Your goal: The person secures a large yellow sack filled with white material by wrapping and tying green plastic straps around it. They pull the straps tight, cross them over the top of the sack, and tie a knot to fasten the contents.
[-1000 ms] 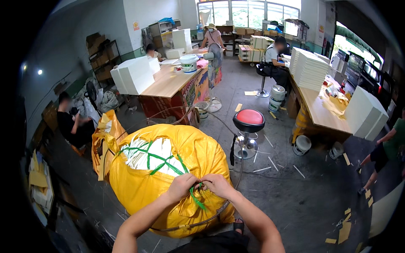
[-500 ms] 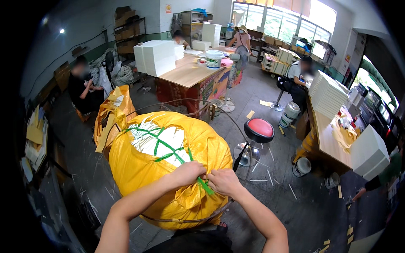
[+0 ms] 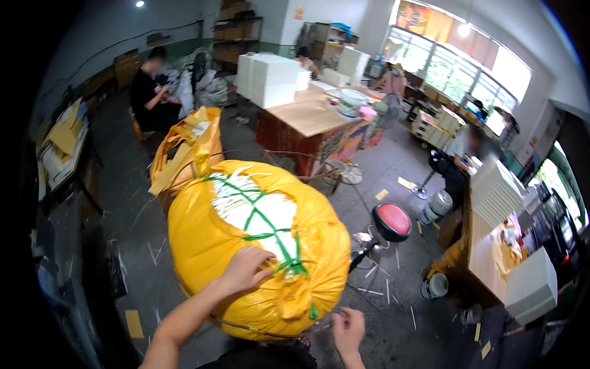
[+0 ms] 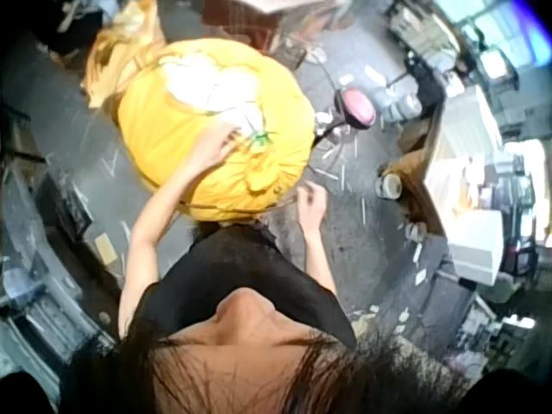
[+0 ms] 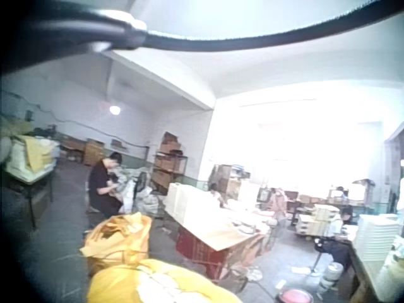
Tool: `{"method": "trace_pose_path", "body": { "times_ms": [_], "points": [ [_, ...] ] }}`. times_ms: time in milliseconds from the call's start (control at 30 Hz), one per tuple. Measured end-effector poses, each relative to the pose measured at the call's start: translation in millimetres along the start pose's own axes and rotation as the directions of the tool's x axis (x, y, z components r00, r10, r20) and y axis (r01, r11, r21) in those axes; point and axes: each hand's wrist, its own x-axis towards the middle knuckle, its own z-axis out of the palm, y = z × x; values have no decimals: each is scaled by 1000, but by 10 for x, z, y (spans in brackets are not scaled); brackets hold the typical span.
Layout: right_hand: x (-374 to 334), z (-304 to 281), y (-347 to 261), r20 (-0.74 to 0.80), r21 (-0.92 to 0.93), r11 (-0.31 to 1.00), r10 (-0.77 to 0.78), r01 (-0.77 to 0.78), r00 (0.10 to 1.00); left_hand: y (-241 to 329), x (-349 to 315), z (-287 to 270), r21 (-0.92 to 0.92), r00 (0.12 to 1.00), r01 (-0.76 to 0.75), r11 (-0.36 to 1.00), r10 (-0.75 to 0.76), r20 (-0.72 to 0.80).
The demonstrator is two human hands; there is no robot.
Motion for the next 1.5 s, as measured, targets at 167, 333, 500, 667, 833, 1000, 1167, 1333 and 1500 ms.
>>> {"method": "trace_pose_path", "body": {
  "times_ms": [167,333,500,667,833,1000,1167,1333,1500],
  "points": [
    [-663,109,353,87,518,574,702,-634,707,-228,-1744,-594,-276,535,560,781,-595,-599],
    [-604,322,21,275,584,517,599,-626,752,-815,-2972,-362,-796,10,451,404,-894,-448],
    [-451,469,-74,347,633,302,712,-713,610,-848,-2862,-419,-912,63,313,265,-964,-259],
    [-414,644,-66,276,697,363,660,-618,699,-1196,-2671,-672,-767,217,460,448,-894,-392],
    [-446,608,-138,321,805,212,629,-554,708,-2528,-1898,-1498,-287,366,734,616,-714,-597],
    [-195,578,148,254,699,284,759,-656,600,-4454,-455,-1760,136,633,748,650,-637,-440],
    [331,652,-195,25,580,389,869,-716,493,-5444,743,-1376,-159,725,685,711,-644,245],
    [767,320,-245,-236,496,442,897,-748,373,-5221,794,-1189,-357,704,705,613,-667,245],
    [1843,134,399,-232,327,600,800,-730,554,-5734,664,-897,-757,703,551,352,-685,193]
  ]
}}
